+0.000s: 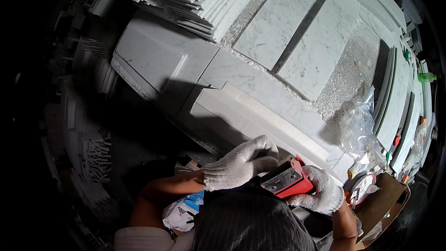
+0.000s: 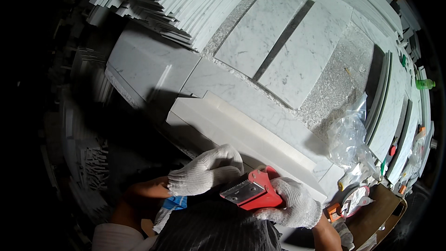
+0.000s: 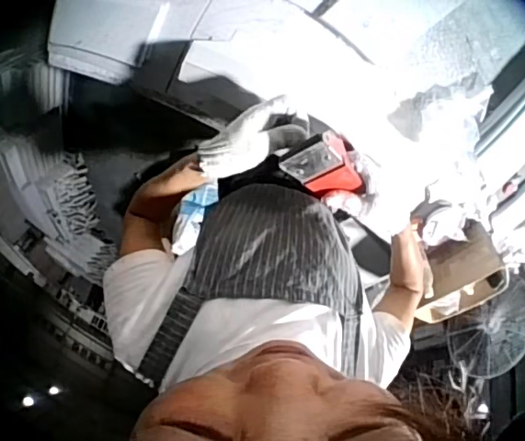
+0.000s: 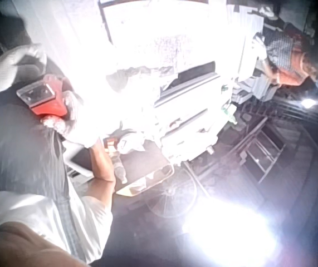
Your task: The person wraps individual white rectangular tiles in plastic film at a workbench. They place each tile on a sheet of plastic, fold the film around it, and stack the wrapped tiles. A coworker is visible across the table also handling tiles.
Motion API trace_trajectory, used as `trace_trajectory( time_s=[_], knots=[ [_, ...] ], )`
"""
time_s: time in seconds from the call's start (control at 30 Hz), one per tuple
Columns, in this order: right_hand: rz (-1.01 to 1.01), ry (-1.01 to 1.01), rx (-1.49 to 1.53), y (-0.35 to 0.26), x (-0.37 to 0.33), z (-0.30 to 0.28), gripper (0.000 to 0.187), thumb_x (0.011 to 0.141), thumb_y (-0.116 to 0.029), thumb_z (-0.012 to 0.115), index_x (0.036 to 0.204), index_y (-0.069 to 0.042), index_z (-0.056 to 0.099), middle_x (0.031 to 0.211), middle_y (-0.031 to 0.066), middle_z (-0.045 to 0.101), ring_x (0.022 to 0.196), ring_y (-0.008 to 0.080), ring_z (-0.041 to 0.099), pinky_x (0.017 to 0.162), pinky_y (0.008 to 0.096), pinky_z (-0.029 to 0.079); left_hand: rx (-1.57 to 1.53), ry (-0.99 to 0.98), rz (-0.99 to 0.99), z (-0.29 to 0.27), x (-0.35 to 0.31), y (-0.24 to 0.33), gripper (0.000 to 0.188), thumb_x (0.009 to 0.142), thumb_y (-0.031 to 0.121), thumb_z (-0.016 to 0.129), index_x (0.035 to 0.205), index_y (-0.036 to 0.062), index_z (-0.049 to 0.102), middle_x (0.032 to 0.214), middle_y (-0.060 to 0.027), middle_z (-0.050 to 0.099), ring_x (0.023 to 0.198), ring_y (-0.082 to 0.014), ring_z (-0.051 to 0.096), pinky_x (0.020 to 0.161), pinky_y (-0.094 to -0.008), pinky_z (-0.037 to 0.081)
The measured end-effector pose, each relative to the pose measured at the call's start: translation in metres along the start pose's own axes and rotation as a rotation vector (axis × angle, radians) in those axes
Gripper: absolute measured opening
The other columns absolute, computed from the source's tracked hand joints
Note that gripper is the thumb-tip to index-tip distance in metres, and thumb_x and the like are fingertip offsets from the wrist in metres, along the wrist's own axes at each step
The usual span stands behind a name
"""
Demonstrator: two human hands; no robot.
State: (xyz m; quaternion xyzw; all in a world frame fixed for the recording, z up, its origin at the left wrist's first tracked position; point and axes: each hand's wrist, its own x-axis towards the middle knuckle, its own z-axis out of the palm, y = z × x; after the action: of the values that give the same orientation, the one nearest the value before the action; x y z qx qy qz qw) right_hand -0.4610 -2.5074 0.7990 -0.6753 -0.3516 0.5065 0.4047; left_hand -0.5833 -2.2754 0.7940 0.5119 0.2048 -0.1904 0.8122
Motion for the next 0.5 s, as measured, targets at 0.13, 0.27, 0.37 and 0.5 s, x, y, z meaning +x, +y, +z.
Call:
trace_trajectory(
  time_s=[0.13, 0.27, 0.37, 0.5],
  knots=[
    [0.047, 0.010, 0.083, 0.005, -0.001, 0.003, 0.051, 0.070, -0.037, 0.087, 0.100, -0.002, 0.066, 0.088, 0.0131, 0.067, 0.083, 0.0313, 0.065, 0.078, 0.0386, 0.051, 0.092, 0.067, -0.053, 0.001, 0.000, 0.008, 0.017, 0.096, 0.006, 0.059, 0.112, 0.0040, 0.052, 0.083, 0.0001, 0.052, 0.075, -0.0062, 0.048, 0.070, -0.0236, 0.045],
    [-0.060, 0.017, 0.029, 0.003, 0.001, 0.000, 0.046, 0.070, -0.036, 0.087, 0.096, -0.003, 0.067, 0.087, 0.0125, 0.066, 0.081, 0.0318, 0.065, 0.077, 0.0386, 0.051, 0.028, 0.015, 0.101, 0.005, 0.000, -0.001, 0.038, 0.096, 0.005, 0.058, 0.132, 0.0056, 0.046, 0.086, -0.0008, 0.054, 0.079, -0.0070, 0.051, 0.072, -0.0244, 0.046],
    [-0.175, 0.030, -0.036, -0.002, 0.004, -0.002, 0.041, 0.070, -0.034, 0.087, 0.091, -0.005, 0.068, 0.085, 0.0116, 0.065, 0.080, 0.0328, 0.063, 0.075, 0.0387, 0.050, 0.115, -0.145, -0.104, -0.004, 0.001, 0.021, 0.039, 0.096, 0.007, 0.058, 0.133, 0.0038, 0.047, 0.098, -0.0026, 0.058, 0.092, -0.0099, 0.057, 0.087, -0.0283, 0.049],
    [-0.143, 0.025, -0.026, 0.000, 0.003, -0.002, 0.042, 0.070, -0.035, 0.087, 0.093, -0.005, 0.068, 0.084, 0.0110, 0.065, 0.080, 0.0319, 0.064, 0.076, 0.0385, 0.050, 0.112, -0.114, -0.208, -0.004, 0.004, 0.023, 0.028, 0.095, 0.005, 0.059, 0.123, 0.0033, 0.054, 0.102, -0.0039, 0.060, 0.096, -0.0115, 0.058, 0.088, -0.0288, 0.048]
  ],
)
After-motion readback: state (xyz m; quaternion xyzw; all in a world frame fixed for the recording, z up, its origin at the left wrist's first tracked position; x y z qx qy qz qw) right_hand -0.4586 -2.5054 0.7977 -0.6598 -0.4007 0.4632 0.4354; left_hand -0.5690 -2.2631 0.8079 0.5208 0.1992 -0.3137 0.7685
